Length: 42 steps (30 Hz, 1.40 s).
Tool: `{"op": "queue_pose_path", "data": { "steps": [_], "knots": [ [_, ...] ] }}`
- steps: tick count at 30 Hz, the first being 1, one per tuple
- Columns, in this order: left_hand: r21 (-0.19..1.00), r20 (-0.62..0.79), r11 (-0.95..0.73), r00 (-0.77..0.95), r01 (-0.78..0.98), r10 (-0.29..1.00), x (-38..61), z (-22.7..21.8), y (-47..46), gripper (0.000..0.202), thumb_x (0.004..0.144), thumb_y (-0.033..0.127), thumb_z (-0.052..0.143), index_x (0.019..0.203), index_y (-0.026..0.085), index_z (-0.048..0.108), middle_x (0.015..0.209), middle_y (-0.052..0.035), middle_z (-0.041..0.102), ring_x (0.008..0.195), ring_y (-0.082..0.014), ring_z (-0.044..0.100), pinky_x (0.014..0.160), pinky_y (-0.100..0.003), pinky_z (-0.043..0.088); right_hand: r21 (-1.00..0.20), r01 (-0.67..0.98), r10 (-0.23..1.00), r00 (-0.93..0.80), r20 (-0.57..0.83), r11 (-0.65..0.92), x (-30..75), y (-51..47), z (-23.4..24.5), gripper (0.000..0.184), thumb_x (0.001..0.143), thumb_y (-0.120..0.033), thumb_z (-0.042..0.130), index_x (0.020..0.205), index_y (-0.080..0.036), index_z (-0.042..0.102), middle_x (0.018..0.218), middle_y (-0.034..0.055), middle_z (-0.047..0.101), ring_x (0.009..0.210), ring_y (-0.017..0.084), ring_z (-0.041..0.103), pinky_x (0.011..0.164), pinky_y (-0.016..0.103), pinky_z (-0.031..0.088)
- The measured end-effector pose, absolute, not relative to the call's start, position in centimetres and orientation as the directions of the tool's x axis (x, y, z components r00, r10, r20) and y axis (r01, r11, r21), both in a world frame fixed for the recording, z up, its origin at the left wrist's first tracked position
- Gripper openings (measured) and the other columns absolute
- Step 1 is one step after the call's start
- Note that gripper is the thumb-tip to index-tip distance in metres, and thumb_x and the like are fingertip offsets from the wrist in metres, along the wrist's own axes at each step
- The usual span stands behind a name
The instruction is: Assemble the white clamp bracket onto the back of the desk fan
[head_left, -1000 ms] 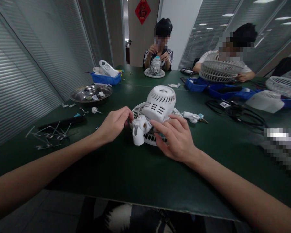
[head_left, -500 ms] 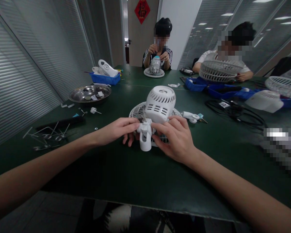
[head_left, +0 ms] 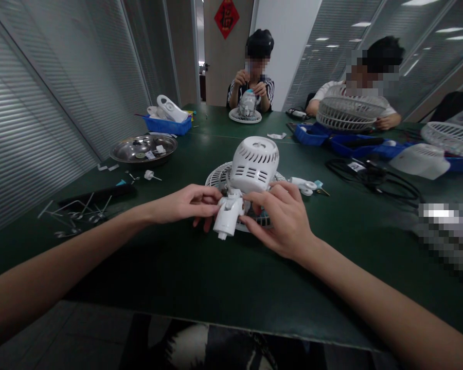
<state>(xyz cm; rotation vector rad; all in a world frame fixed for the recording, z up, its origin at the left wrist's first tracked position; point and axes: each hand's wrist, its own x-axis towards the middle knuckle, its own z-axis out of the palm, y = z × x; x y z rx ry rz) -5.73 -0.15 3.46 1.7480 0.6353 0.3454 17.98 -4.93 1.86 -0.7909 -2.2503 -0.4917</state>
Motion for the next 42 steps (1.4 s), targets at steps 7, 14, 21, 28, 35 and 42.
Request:
{"op": "queue_pose_path", "data": {
  "steps": [7,14,21,28,35,42],
  "knots": [
    [0.977,-0.108,-0.077,0.77,0.201,0.629,-5.6,3.0,0.0,0.031,0.093,0.039,0.045,0.094,0.011,0.057,0.079,-0.0058,0.062,0.065,-0.0125,0.06,0.051,-0.021,0.046,0.131,0.661,0.386,-0.574,0.722,0.739,18.0,-4.8,1.8,0.021,0.088,-0.031,0.058,0.101,-0.015,0.057,0.074,0.0013,0.063,0.073,0.018,0.049,0.081,0.035,0.037],
    [0.97,-0.218,0.046,0.769,0.239,0.601,-5.5,2.4,0.3,0.044,0.094,0.047,0.038,0.091,0.009,0.06,0.077,-0.0095,0.068,0.06,-0.0152,0.065,0.046,-0.02,0.045,0.117,0.646,0.383,-0.578,0.721,0.754,18.1,-4.7,1.5,0.024,0.088,-0.024,0.058,0.11,-0.017,0.057,0.078,0.0002,0.065,0.073,0.016,0.05,0.085,0.036,0.037],
    [0.943,-0.308,0.064,0.788,0.326,0.533,-4.9,2.8,-0.7,0.063,0.094,0.056,0.026,0.077,0.008,0.063,0.061,-0.0091,0.065,0.046,-0.0106,0.056,0.038,-0.017,0.033,0.064,0.574,0.359,-0.591,0.723,0.816,18.6,-4.5,1.4,0.035,0.084,-0.025,0.056,0.117,-0.015,0.054,0.077,0.0005,0.065,0.073,0.016,0.055,0.094,0.041,0.039],
    [0.954,-0.191,-0.043,0.713,0.297,0.675,-5.4,2.7,-0.6,0.046,0.093,0.055,0.033,0.101,0.014,0.051,0.074,-0.006,0.065,0.053,-0.0135,0.06,0.041,-0.021,0.028,0.158,0.494,0.27,-0.684,0.678,0.855,18.9,-4.2,1.0,0.046,0.082,-0.024,0.054,0.127,-0.012,0.052,0.089,0.0031,0.069,0.082,0.017,0.057,0.105,0.046,0.034],
    [0.875,0.009,-0.31,0.628,0.372,0.779,-6.2,3.0,-0.1,0.04,0.096,0.048,0.031,0.084,0.016,0.051,0.065,0.0002,0.057,0.056,-0.0114,0.05,0.051,-0.024,0.034,0.238,0.505,0.302,-0.765,0.569,0.83,18.1,-4.4,1.0,0.052,0.087,-0.028,0.049,0.135,-0.008,0.045,0.106,0.0064,0.067,0.096,0.019,0.055,0.111,0.044,0.028],
    [0.86,-0.005,-0.292,0.581,0.417,0.814,-6.0,2.9,0.0,0.053,0.096,0.05,0.027,0.064,0.015,0.051,0.055,0.0001,0.054,0.05,-0.0102,0.047,0.05,-0.023,0.034,0.241,0.545,0.361,-0.766,0.531,0.803,18.0,-4.4,1.0,0.053,0.088,-0.024,0.045,0.139,-0.01,0.039,0.107,0.0065,0.066,0.096,0.02,0.053,0.111,0.046,0.028]
  ]
}}
